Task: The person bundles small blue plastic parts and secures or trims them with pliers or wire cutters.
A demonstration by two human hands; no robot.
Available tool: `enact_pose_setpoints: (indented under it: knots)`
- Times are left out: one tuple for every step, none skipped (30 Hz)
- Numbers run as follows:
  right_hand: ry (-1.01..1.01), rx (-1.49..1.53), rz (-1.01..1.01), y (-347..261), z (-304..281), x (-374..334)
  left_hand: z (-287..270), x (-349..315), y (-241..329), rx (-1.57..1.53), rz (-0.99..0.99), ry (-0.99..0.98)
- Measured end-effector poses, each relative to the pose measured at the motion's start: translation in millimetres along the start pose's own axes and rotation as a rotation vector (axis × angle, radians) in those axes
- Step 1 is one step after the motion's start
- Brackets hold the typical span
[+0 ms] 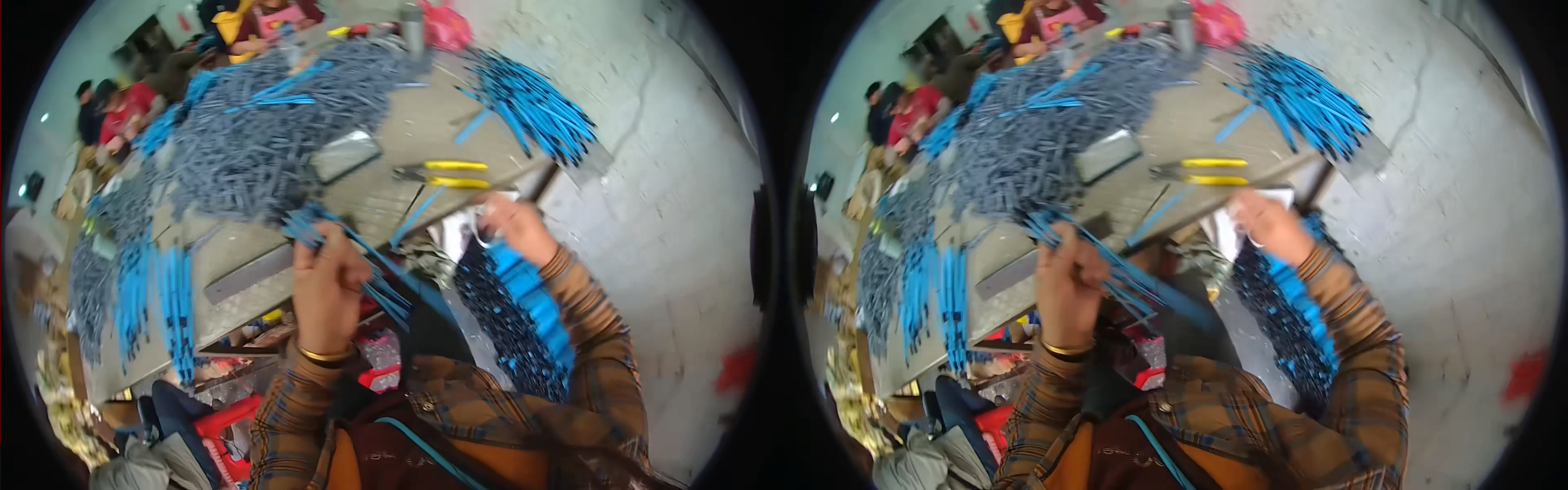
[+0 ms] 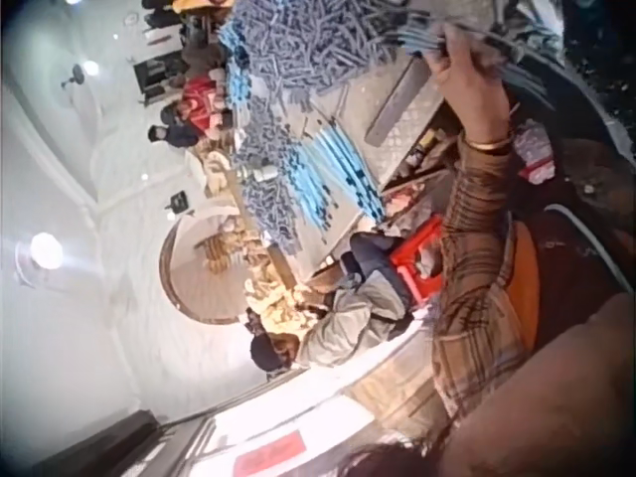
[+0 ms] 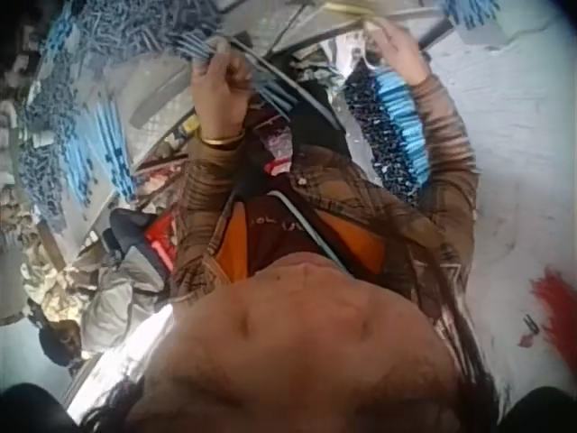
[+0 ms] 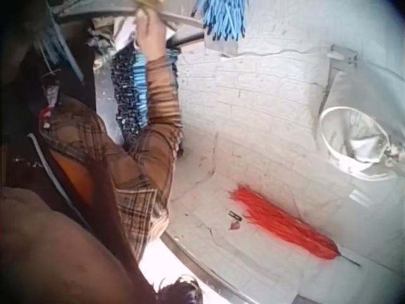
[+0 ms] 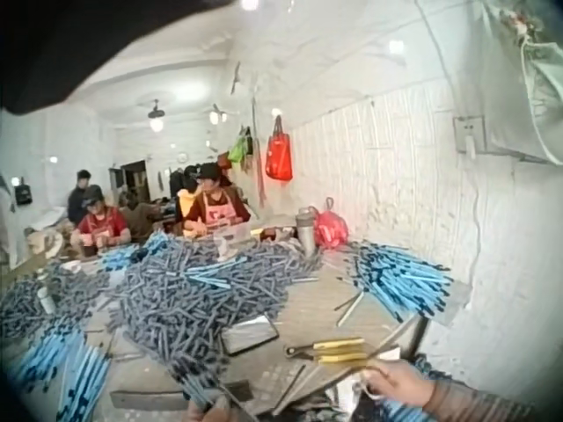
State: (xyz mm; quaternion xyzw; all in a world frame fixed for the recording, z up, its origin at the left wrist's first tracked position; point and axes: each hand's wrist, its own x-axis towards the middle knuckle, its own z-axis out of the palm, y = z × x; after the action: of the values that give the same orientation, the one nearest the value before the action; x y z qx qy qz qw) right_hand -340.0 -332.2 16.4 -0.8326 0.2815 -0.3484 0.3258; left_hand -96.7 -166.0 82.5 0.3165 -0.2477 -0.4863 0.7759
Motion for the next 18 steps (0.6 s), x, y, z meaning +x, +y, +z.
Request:
enact_pose_setpoints:
  knots:
    - [0.145, -0.215, -0.159, 26, -15, 22, -2, -6, 5, 0.021, -0.054, -0.014]
    - [0.149, -0.605, 0.116, 30, -35, 42, 1, -10, 6, 0.026, -0.147, -0.036]
    - [0.214, -0.848, 0.142, 42, -54, 58, 7, -17, 5, 0.031, -0.233, -0.053]
    - [0.209, -1.026, 0.074, 84, -76, 70, 11, -21, 3, 0.035, -0.297, -0.078]
    - [0.129, -1.144, 0.325, 107, -88, 79, 11, -23, 3, 0.036, -0.372, -0.097]
    - [0.077, -1.174, 0.465, 117, -89, 87, 4, -29, 10, 0.048, -0.316, -0.068]
    - [0.076, -1.195, 0.471, 137, -95, 89, -4, -33, 13, 0.095, -0.363, -0.150]
    - [0.071, -1.215, 0.482, 140, -90, 95, -11, -36, 17, 0.146, -0.418, -0.229]
    - [0.072, -1.207, 0.453, 144, -86, 102, -16, -39, 20, 0.195, -0.481, -0.312]
    - [0.098, -1.187, 0.425, 136, -84, 104, -18, -41, 24, 0.196, -0.467, -0.300]
    - [0.125, -1.171, 0.411, 127, -84, 101, -19, -43, 27, 0.167, -0.461, -0.271]
    - [0.151, -1.159, 0.405, 120, -83, 97, -19, -45, 30, 0.135, -0.464, -0.248]
    - [0.203, -1.149, 0.349, 113, -89, 90, -17, -44, 28, 0.095, -0.488, -0.250]
    - [0.246, -1.136, 0.301, 104, -88, 86, -13, -43, 28, 0.082, -0.525, -0.270]
    - [0.339, -1.095, 0.094, 94, -83, 84, -9, -41, 28, 0.039, -0.435, -0.190]
    - [0.426, -1.043, -0.121, 75, -70, 83, -6, -39, 29, 0.001, -0.340, -0.103]
    - [0.422, -0.974, -0.197, 48, -55, 77, -6, -34, 27, -0.010, -0.379, -0.122]
    - [0.419, -0.885, -0.288, 17, -37, 77, -7, -32, 29, 0.000, -0.256, -0.063]
